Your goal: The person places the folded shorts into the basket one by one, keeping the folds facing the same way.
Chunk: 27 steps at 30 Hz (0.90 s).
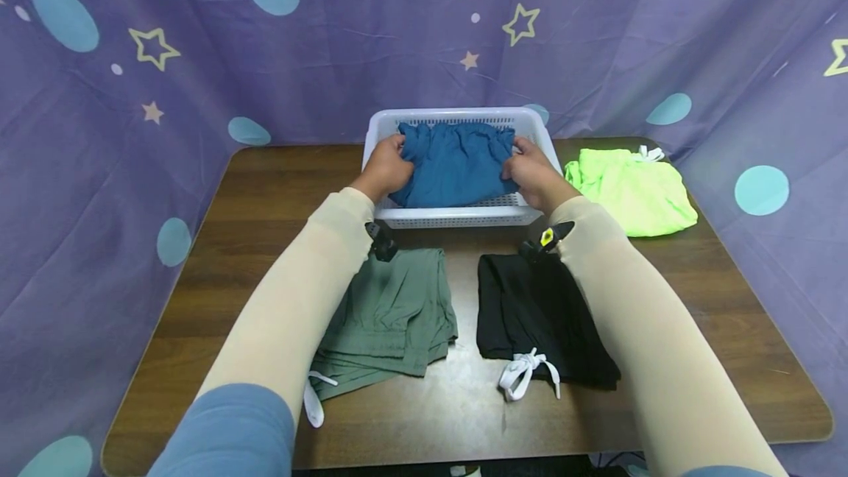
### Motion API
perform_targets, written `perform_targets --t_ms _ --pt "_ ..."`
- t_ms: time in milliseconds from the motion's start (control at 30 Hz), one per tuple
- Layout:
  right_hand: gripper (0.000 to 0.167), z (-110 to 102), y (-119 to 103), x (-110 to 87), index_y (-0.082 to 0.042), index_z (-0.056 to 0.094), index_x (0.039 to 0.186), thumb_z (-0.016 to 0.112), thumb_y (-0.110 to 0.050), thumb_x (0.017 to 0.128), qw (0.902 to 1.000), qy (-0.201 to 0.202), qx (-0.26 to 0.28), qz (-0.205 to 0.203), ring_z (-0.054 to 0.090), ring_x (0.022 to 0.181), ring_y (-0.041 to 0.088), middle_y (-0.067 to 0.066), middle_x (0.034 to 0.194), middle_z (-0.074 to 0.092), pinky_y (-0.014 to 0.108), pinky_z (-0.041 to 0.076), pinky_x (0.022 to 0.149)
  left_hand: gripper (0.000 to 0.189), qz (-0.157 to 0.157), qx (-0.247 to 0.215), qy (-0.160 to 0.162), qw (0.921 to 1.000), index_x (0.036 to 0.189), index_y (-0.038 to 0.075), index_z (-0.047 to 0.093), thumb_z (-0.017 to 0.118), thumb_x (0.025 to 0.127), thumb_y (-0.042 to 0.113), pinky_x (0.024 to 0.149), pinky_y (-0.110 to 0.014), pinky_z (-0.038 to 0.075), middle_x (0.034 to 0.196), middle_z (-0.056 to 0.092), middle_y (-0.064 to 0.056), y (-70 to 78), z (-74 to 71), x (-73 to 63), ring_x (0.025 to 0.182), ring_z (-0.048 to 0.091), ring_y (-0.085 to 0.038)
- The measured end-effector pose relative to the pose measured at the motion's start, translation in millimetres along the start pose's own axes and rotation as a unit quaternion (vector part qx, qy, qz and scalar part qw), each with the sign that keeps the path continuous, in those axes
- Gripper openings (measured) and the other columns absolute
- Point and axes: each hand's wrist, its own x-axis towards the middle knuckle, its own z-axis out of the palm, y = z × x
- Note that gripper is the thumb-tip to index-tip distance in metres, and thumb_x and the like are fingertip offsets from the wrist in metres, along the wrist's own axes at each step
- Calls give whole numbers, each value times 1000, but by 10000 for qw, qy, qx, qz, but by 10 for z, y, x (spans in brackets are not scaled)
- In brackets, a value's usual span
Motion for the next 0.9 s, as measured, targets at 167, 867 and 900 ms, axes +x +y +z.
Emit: perform_targets --t_ms 167,867,900 --pt "88 -14 20 49 -11 29 160 39 19 77 9998 16 -192 84 47 114 23 12 146 45 33 42 92 63 105 72 124 9998 152 1 43 52 91 -8 113 -37 36 150 50 -14 -37 53 25 127 44 -19" --pt "96 -26 126 188 -15 20 165 40 23 79 9981 62 -435 427 33 141 20 11 164 31 35 26 114 62 6 152 278 9995 150 3 47 50 90 -11 109 -37 40 143 56 -12 -134 209 60 123 49 -20" --pt "97 -28 125 193 -16 20 165 40 23 78 9981 59 -429 440 32 143 20 11 165 30 35 26 115 63 23 168 289 9994 151 3 46 50 90 -11 110 -37 39 146 55 -13 -135 212 62 127 48 -19"
